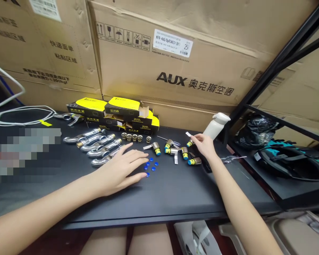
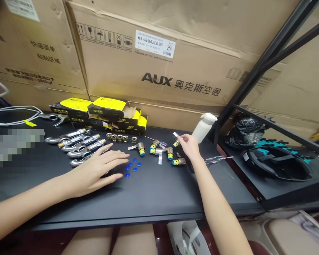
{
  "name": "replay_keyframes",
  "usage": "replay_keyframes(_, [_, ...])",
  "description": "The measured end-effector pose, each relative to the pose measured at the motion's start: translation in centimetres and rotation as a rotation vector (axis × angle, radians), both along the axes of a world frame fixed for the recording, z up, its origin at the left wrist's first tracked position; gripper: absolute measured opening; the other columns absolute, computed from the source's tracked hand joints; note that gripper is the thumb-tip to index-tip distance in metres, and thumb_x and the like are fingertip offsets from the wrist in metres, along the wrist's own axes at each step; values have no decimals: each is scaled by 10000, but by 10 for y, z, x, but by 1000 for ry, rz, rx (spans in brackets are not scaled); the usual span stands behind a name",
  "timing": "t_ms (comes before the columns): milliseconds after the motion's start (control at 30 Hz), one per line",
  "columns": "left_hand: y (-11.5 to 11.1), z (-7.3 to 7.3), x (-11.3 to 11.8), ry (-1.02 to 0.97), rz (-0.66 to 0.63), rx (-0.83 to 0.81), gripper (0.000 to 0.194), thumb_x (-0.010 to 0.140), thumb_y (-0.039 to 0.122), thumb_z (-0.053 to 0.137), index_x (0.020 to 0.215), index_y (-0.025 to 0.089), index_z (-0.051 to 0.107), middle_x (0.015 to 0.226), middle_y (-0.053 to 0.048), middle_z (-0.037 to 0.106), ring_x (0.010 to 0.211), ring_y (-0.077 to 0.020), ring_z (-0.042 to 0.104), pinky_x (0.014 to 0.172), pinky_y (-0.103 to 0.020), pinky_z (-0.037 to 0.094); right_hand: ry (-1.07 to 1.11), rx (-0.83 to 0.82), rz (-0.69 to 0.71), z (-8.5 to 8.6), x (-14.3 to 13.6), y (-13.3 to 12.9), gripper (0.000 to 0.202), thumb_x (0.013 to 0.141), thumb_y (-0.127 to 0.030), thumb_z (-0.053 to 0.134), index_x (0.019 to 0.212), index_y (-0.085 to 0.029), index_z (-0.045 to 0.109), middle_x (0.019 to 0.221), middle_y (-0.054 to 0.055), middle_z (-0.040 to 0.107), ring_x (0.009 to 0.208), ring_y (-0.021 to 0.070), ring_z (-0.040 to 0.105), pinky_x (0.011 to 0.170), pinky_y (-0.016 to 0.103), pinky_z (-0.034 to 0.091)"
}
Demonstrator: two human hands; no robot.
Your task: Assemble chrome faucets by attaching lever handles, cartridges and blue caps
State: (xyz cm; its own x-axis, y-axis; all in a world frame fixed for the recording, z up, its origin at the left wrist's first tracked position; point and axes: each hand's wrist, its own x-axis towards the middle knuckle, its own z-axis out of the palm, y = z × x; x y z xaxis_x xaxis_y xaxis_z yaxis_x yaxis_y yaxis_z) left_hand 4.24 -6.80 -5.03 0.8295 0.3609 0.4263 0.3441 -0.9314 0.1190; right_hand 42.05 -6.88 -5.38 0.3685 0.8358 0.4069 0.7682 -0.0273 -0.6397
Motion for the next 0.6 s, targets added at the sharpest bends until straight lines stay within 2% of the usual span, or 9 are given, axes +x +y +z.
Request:
replay_keyframes(133, [6, 4, -3, -21, 5, 23, 259, 929, 345, 481, 1115, 219, 610, 1196, -71, 647, 1086, -207, 591, 1149, -494, 182, -107, -98, 73, -1, -7, -1, 316, 814, -420, 549, 699, -162, 691, 717, 81, 708, 689, 224, 638, 666, 316, 455])
replay_keyframes(233, [11, 9, -6, 7, -22, 20, 233, 909, 312, 507, 1084, 218, 629, 1118, -63, 670, 1026, -213, 611, 1089, -461, 302, -166, -133, 105, -2, -9, -1, 302, 814, -391, 538, 665, -170, 678, 671, 68, 692, 635, 210, 615, 625, 304, 435])
replay_keyframes(333, [17, 10, -9, 45, -26, 21, 232, 896, 302, 522, 1078, 214, 637, 1093, -81, 669, 1005, -230, 608, 970, -412, 415, -195, -140, 126, -4, -10, 1, 277, 820, -378, 537, 714, -171, 688, 688, 65, 696, 632, 204, 616, 623, 298, 434])
replay_keyframes(467, [27, 8, -12, 63, 39, 23, 313, 859, 426, 576, 1077, 213, 646, 1156, -106, 642, 1043, -267, 584, 911, -408, 448, -204, -134, 137, -7, -12, 1, 259, 836, -373, 530, 791, -177, 693, 756, 65, 709, 643, 194, 624, 626, 290, 446])
replay_keyframes(600, [33, 5, -13, 83, 215, 21, 507, 827, 576, 548, 1116, 169, 640, 1204, -152, 613, 1121, -326, 550, 969, -490, 411, -211, -118, 135, -8, -15, 0, 268, 845, -387, 523, 836, -179, 690, 769, 63, 703, 647, 192, 624, 629, 291, 452])
